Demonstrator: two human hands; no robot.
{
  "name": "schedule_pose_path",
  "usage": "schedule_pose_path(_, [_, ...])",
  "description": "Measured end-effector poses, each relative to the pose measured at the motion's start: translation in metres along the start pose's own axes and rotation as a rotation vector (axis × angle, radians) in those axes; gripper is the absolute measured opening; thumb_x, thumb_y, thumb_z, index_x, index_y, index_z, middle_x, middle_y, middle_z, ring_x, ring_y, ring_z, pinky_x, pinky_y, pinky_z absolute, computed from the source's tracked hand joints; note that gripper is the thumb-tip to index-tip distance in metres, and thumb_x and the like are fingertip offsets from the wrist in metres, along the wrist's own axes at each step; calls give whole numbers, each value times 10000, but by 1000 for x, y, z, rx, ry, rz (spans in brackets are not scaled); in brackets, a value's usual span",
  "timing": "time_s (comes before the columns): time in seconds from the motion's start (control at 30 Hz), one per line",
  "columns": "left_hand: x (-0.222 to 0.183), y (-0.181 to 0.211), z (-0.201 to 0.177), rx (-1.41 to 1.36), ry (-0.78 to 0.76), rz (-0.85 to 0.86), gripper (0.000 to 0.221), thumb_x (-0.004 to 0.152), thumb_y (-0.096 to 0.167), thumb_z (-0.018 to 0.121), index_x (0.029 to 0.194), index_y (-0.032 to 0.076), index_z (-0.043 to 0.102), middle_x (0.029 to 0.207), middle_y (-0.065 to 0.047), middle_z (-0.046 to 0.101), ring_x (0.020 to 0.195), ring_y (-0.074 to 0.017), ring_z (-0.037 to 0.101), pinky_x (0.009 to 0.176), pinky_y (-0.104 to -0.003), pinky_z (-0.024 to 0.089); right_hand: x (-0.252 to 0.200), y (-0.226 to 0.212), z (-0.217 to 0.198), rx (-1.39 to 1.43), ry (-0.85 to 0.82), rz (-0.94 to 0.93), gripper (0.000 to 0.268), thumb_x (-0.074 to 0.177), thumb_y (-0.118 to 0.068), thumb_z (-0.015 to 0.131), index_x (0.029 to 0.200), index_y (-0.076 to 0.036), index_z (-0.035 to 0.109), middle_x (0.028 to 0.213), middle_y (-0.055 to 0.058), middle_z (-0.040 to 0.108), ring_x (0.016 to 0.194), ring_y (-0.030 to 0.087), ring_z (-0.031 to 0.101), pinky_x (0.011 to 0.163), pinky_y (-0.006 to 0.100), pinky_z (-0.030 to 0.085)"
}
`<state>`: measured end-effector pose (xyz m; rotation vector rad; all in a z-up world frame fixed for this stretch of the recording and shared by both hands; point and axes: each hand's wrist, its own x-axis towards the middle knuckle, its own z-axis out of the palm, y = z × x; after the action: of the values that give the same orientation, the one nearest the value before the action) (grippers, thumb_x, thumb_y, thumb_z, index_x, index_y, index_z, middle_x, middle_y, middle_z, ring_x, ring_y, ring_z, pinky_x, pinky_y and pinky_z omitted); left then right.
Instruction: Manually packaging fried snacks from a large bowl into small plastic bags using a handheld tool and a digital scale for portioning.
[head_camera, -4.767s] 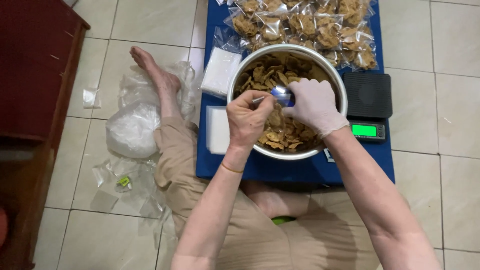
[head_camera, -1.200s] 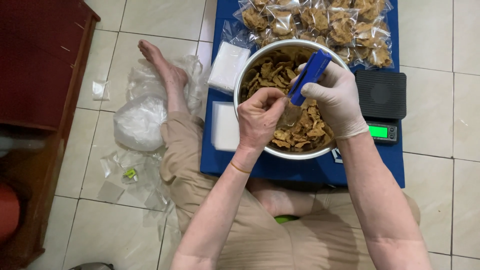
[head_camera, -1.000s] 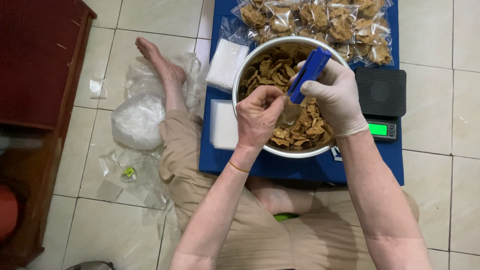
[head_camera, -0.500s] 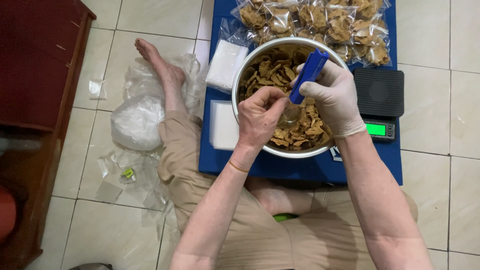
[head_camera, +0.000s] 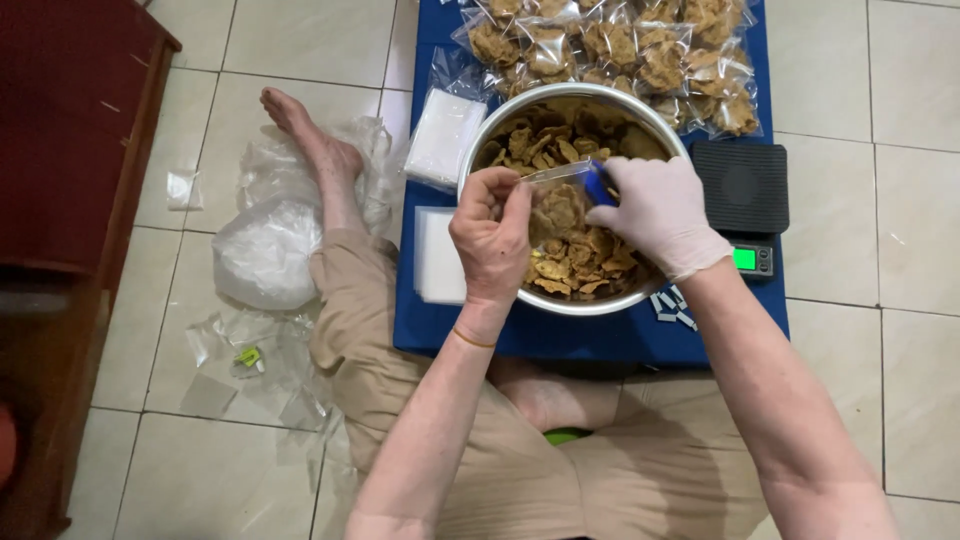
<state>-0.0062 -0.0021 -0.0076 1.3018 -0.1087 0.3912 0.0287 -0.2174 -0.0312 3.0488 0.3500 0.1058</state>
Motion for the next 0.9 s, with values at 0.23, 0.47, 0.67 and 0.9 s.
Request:
schedule_pose_path(0.23, [-1, -2, 1, -51, 3, -30, 25, 996, 42, 635, 1020, 35, 638, 864, -127, 758, 813, -168, 759, 698, -284, 657, -15, -16, -39, 396, 215, 43, 213, 1029, -294, 665, 1190, -201, 770, 1005, 101, 760, 1001, 330, 717, 841, 428, 515])
schedule_pose_path(0.47, [-2, -7, -4, -26, -42, -50, 42, 956, 38, 675, 987, 23, 651, 811, -111, 730, 805, -179, 753, 701, -304, 636, -18, -58, -82, 1319, 157, 359, 201, 849, -161, 760, 1044, -131, 795, 836, 60, 748, 844, 115, 704, 808, 262, 551])
schedule_pose_path(0.67, [6, -9, -1, 93, -190, -27, 115, 832, 129, 819, 930, 124, 760, 687, -34, 676, 700, -93, 688, 608, -253, 572, -22, -56, -80, 1216, 199, 338, 63, 826, -106, 812, 871, -150, 816, 716, 24, 733, 782, 76, 673, 803, 261, 552])
schedule_pose_path(0.9, [3, 0, -2, 70, -94, 31, 56, 904, 117, 760, 854, 127, 785, 690, -20, 675, 679, -67, 631, 626, -238, 533, -39, -59, -87, 1262, 79, 290, 439, 804, -111, 791, 1240, -92, 749, 1042, 134, 772, 983, 218, 729, 886, 415, 588])
